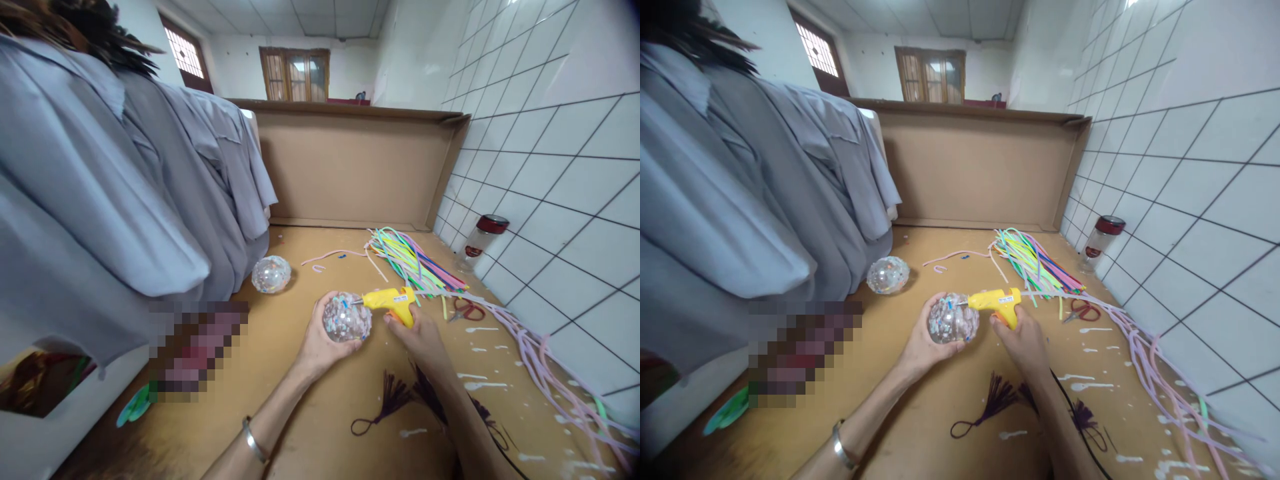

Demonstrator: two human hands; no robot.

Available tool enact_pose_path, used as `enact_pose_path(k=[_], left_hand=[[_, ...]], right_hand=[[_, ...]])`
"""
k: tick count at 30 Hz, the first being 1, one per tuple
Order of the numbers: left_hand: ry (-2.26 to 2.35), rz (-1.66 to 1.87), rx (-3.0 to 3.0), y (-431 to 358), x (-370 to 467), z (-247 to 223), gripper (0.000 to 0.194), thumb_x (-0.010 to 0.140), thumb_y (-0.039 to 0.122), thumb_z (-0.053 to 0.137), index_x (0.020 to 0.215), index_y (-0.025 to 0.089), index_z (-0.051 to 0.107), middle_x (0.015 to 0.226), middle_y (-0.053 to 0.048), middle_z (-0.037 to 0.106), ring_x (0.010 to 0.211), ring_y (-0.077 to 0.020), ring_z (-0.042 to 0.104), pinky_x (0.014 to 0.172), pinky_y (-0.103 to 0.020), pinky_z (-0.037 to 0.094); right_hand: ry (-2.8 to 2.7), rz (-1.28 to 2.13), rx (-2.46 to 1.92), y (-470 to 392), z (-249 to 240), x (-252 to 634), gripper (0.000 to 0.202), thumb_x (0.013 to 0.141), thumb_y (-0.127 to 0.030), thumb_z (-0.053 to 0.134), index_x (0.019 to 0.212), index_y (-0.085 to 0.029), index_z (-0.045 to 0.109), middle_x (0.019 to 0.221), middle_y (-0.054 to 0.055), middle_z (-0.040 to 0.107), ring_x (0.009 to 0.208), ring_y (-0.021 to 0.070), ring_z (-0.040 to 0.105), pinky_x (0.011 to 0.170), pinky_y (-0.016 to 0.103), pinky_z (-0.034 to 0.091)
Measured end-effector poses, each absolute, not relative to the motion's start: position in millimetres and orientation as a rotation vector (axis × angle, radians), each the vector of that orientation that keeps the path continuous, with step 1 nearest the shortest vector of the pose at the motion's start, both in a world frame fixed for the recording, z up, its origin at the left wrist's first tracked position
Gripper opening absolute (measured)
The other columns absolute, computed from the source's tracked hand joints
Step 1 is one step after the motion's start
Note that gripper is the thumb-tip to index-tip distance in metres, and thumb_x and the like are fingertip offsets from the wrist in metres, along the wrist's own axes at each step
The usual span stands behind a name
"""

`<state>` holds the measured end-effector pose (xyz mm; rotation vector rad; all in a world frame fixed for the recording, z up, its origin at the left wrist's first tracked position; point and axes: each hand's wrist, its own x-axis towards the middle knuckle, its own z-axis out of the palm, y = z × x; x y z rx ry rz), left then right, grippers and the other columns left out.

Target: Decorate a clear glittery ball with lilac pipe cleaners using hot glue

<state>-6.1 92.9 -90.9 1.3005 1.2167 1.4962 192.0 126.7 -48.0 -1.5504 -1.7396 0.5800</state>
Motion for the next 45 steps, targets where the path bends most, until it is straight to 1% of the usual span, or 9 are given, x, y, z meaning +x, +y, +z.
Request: enact_pose_path(k=[5, 11, 15, 20, 24, 27, 33, 39, 45], left_hand=[[1.208, 1.494, 1.285, 92.3, -6.5, -88.9, 0.091, 0.048, 0.021, 0.085, 0.130, 0.024, 0.044, 0.131, -0.010, 0.055, 0.121, -0.0313, 0.057, 0.108, -0.049, 0.043], [1.204, 1.496, 1.265, 92.8, -7.2, -88.9, 0.091, 0.049, 0.020, 0.084, 0.130, 0.025, 0.042, 0.134, -0.012, 0.053, 0.123, -0.0330, 0.055, 0.108, -0.052, 0.041], [1.201, 1.495, 1.267, 93.6, -6.7, -89.7, 0.091, 0.049, 0.019, 0.083, 0.130, 0.024, 0.042, 0.133, -0.012, 0.054, 0.124, -0.0338, 0.054, 0.109, -0.054, 0.039], [1.187, 1.488, 1.275, 92.2, -5.0, -87.6, 0.091, 0.048, 0.018, 0.084, 0.129, 0.025, 0.042, 0.132, -0.011, 0.055, 0.124, -0.0331, 0.055, 0.110, -0.053, 0.039], [1.158, 1.501, 1.263, 91.1, -4.3, -87.4, 0.091, 0.049, 0.017, 0.085, 0.129, 0.025, 0.043, 0.133, -0.012, 0.054, 0.124, -0.0330, 0.055, 0.110, -0.053, 0.039], [1.170, 1.496, 1.273, 91.3, -5.0, -89.3, 0.093, 0.048, 0.018, 0.085, 0.131, 0.024, 0.043, 0.133, -0.012, 0.054, 0.123, -0.0324, 0.056, 0.110, -0.052, 0.041], [1.214, 1.493, 1.283, 93.1, -7.2, -92.0, 0.095, 0.047, 0.021, 0.086, 0.131, 0.025, 0.044, 0.131, -0.011, 0.055, 0.122, -0.0328, 0.056, 0.107, -0.051, 0.043], [1.205, 1.491, 1.275, 94.2, -6.9, -91.1, 0.093, 0.048, 0.021, 0.085, 0.130, 0.024, 0.042, 0.132, -0.013, 0.054, 0.122, -0.0327, 0.056, 0.107, -0.053, 0.042], [1.196, 1.489, 1.290, 93.3, -5.9, -91.8, 0.093, 0.048, 0.022, 0.085, 0.131, 0.023, 0.041, 0.133, -0.013, 0.054, 0.123, -0.0328, 0.055, 0.109, -0.052, 0.041]], right_hand=[[-1.761, 0.597, -1.573, 126.6, -46.2, 193.5, 0.034, 0.068, -0.056, 0.052, 0.069, -0.022, 0.053, 0.061, 0.004, 0.062, 0.060, 0.0212, 0.057, 0.055, 0.029, 0.039], [-1.744, 0.578, -1.598, 126.5, -46.0, 194.6, 0.033, 0.068, -0.056, 0.051, 0.069, -0.022, 0.053, 0.061, 0.004, 0.061, 0.060, 0.0217, 0.056, 0.056, 0.030, 0.038], [-1.736, 0.575, -1.590, 126.3, -45.6, 194.0, 0.033, 0.069, -0.055, 0.051, 0.070, -0.022, 0.055, 0.063, 0.004, 0.061, 0.061, 0.0217, 0.056, 0.056, 0.030, 0.038], [-1.734, 0.566, -1.586, 126.4, -47.5, 193.1, 0.032, 0.068, -0.055, 0.053, 0.068, -0.023, 0.053, 0.060, 0.003, 0.060, 0.059, 0.0212, 0.055, 0.055, 0.029, 0.037], [-1.751, 0.599, -1.559, 126.3, -48.2, 192.9, 0.032, 0.069, -0.055, 0.053, 0.070, -0.023, 0.054, 0.063, 0.003, 0.063, 0.061, 0.0217, 0.057, 0.057, 0.029, 0.039], [-1.758, 0.604, -1.561, 127.1, -48.5, 194.2, 0.031, 0.068, -0.054, 0.054, 0.070, -0.023, 0.054, 0.063, 0.003, 0.064, 0.061, 0.0214, 0.058, 0.056, 0.029, 0.040], [-1.785, 0.569, -1.574, 129.0, -50.4, 199.6, 0.030, 0.070, -0.053, 0.052, 0.070, -0.023, 0.055, 0.062, 0.003, 0.063, 0.061, 0.0209, 0.057, 0.056, 0.028, 0.037], [-1.736, 0.569, -1.563, 128.2, -50.9, 199.2, 0.031, 0.070, -0.053, 0.054, 0.070, -0.022, 0.055, 0.060, 0.002, 0.062, 0.057, 0.0193, 0.055, 0.054, 0.028, 0.037], [-1.754, 0.574, -1.589, 128.6, -51.0, 197.3, 0.030, 0.070, -0.052, 0.053, 0.070, -0.022, 0.054, 0.064, 0.004, 0.063, 0.062, 0.0212, 0.057, 0.056, 0.028, 0.039]])
